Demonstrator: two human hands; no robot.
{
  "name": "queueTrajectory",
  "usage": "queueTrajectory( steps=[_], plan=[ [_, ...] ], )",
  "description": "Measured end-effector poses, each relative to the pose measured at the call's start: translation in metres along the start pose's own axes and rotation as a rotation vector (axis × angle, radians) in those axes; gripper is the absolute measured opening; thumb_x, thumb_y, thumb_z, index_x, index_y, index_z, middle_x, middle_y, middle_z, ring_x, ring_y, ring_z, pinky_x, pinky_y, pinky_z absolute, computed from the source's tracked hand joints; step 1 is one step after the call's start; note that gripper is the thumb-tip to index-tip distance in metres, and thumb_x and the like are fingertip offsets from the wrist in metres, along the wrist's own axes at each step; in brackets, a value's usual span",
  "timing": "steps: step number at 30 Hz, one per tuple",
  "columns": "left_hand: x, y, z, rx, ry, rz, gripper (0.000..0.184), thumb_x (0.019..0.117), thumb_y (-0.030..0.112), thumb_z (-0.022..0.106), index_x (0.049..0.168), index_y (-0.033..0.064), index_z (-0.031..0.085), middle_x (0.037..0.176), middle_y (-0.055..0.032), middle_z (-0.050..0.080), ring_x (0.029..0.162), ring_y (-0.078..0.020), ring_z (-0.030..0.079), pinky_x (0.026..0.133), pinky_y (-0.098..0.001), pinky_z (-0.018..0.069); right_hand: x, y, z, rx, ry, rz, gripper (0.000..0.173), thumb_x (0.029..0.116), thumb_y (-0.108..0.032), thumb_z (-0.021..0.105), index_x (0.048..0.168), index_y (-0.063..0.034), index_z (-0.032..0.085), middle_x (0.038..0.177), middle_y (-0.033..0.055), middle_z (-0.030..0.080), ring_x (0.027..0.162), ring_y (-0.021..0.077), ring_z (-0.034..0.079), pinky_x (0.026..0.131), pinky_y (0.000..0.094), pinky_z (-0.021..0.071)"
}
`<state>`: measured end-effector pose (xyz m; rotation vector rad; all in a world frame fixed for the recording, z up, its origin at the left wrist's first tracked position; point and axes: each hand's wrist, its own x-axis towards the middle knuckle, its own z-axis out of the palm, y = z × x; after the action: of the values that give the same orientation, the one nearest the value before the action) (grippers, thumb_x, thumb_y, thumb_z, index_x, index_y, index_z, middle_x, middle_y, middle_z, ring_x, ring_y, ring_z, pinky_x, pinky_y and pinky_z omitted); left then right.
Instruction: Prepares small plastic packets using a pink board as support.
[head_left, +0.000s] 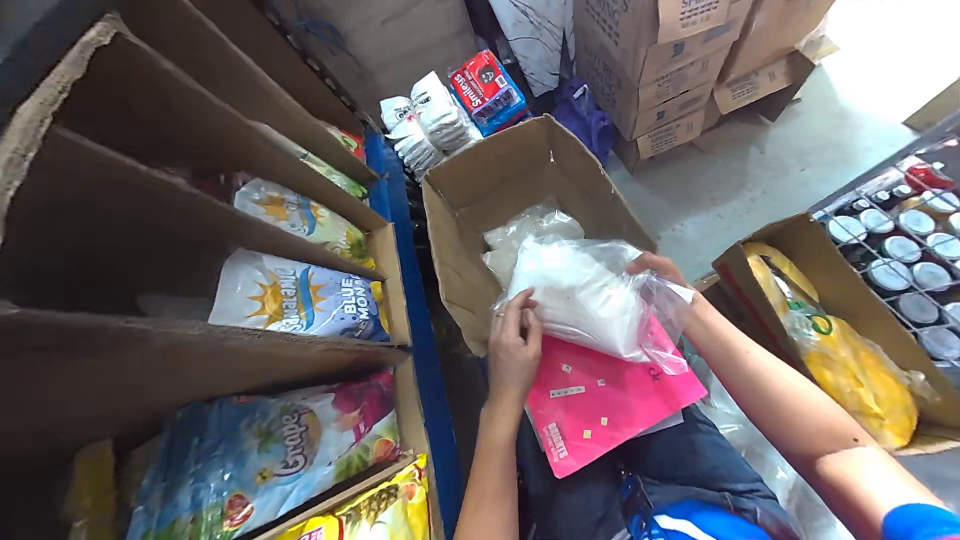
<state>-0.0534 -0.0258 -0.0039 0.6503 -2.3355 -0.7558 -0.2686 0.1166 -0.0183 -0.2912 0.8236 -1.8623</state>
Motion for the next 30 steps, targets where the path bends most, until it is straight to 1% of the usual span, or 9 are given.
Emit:
queueTrajectory(
  steps=[4,9,14,17,21,23,26,28,30],
  plan=[
    [-0.004,-0.02,-0.021,-0.048,-0.041,-0.117,0.039,0.1025,0.01,0.049,0.136,-0.0098,0.055,0.118,-0.0239,0.068,0.11,-0.0295,0.067,0.093,-0.0427,0.0551,-0.023,-0.024,0.0,-0.248,-0.005,-0.109,0.025,0.0858,-0.006,0.055,0.107,-0.014,0.064,0.084,-0.0067,0.072,0.072,-0.0003,0.067,0.066,0.0194,0.0578],
    [0.0,-0.046,-0.028,-0.039,-0.13,-0.139,0.045,0.1036,0.011,0.048,0.14,-0.0158,0.046,0.128,-0.0346,0.06,0.117,-0.0321,0.062,0.098,-0.0388,0.0509,-0.069,-0.077,0.005,-0.292,0.042,-0.385,0.027,0.0909,0.002,0.044,0.101,-0.0125,0.064,0.077,-0.0097,0.071,0.069,-0.0032,0.066,0.065,0.0169,0.0565],
    [0.004,-0.056,-0.011,-0.065,-0.262,-0.187,0.048,0.1044,0.014,0.049,0.141,-0.0158,0.045,0.134,-0.0361,0.056,0.123,-0.0328,0.058,0.103,-0.0375,0.0479,-0.149,-0.128,0.017,-0.441,0.137,-0.408,0.027,0.0865,0.011,0.046,0.094,-0.0084,0.063,0.073,-0.0055,0.069,0.064,0.0,0.064,0.062,0.0178,0.0562],
    [0.007,-0.055,0.001,-0.069,-0.354,-0.192,0.047,0.104,0.016,0.049,0.139,-0.0156,0.047,0.132,-0.0347,0.056,0.12,-0.0273,0.059,0.102,-0.0338,0.0474,-0.198,-0.147,0.016,-0.632,0.138,-0.294,0.027,0.0842,0.013,0.051,0.087,-0.0103,0.065,0.071,-0.0076,0.068,0.062,-0.0017,0.063,0.059,0.0164,0.0556],
    [0.006,-0.062,0.012,-0.082,-0.433,-0.141,0.045,0.105,0.015,0.049,0.134,-0.0183,0.051,0.128,-0.0337,0.059,0.117,-0.0197,0.062,0.102,-0.0273,0.0477,-0.271,-0.151,-0.005,-0.911,0.165,-0.053,0.018,0.083,0.004,0.055,0.083,-0.0113,0.065,0.068,-0.0101,0.065,0.058,-0.0049,0.059,0.052,0.0139,0.0506],
    [0.007,-0.063,0.015,-0.083,-0.466,-0.12,0.044,0.1053,0.014,0.048,0.134,-0.0197,0.05,0.127,-0.0345,0.059,0.117,-0.0215,0.061,0.103,-0.0287,0.0471,-0.312,-0.14,-0.014,-1.006,0.209,0.056,0.013,0.0818,0.001,0.058,0.078,-0.01,0.064,0.063,-0.0088,0.062,0.053,-0.0045,0.055,0.047,0.0138,0.046],
    [0.009,-0.064,0.016,-0.046,-0.484,-0.131,0.043,0.1055,0.013,0.049,0.134,-0.0189,0.051,0.128,-0.0346,0.06,0.121,-0.0262,0.061,0.106,-0.0318,0.047,-0.369,-0.116,-0.022,-1.061,0.324,0.233,0.007,0.0817,0.002,0.06,0.081,-0.0041,0.064,0.064,-0.0055,0.061,0.057,-0.0041,0.056,0.053,0.0132,0.0452],
    [0.012,-0.063,0.017,-0.059,-0.462,-0.134,0.041,0.1055,0.012,0.048,0.133,-0.0194,0.052,0.128,-0.0346,0.059,0.119,-0.0237,0.06,0.105,-0.03,0.046,-0.401,-0.109,-0.039,-1.019,0.434,0.404,0.009,0.0857,0.005,0.062,0.084,-0.0035,0.064,0.065,-0.0043,0.062,0.058,-0.0031,0.056,0.054,0.0141,0.0447],
    [0.012,-0.078,0.016,-0.084,-0.44,-0.105,0.041,0.1054,0.013,0.05,0.132,-0.0178,0.053,0.126,-0.0309,0.06,0.117,-0.0178,0.06,0.104,-0.0274,0.0466,-0.43,-0.103,-0.069,-1.073,0.583,0.632,0.005,0.0928,0.004,0.064,0.089,0.0004,0.063,0.067,0.0021,0.058,0.058,0.0052,0.053,0.056,0.0225,0.0441]
  ],
)
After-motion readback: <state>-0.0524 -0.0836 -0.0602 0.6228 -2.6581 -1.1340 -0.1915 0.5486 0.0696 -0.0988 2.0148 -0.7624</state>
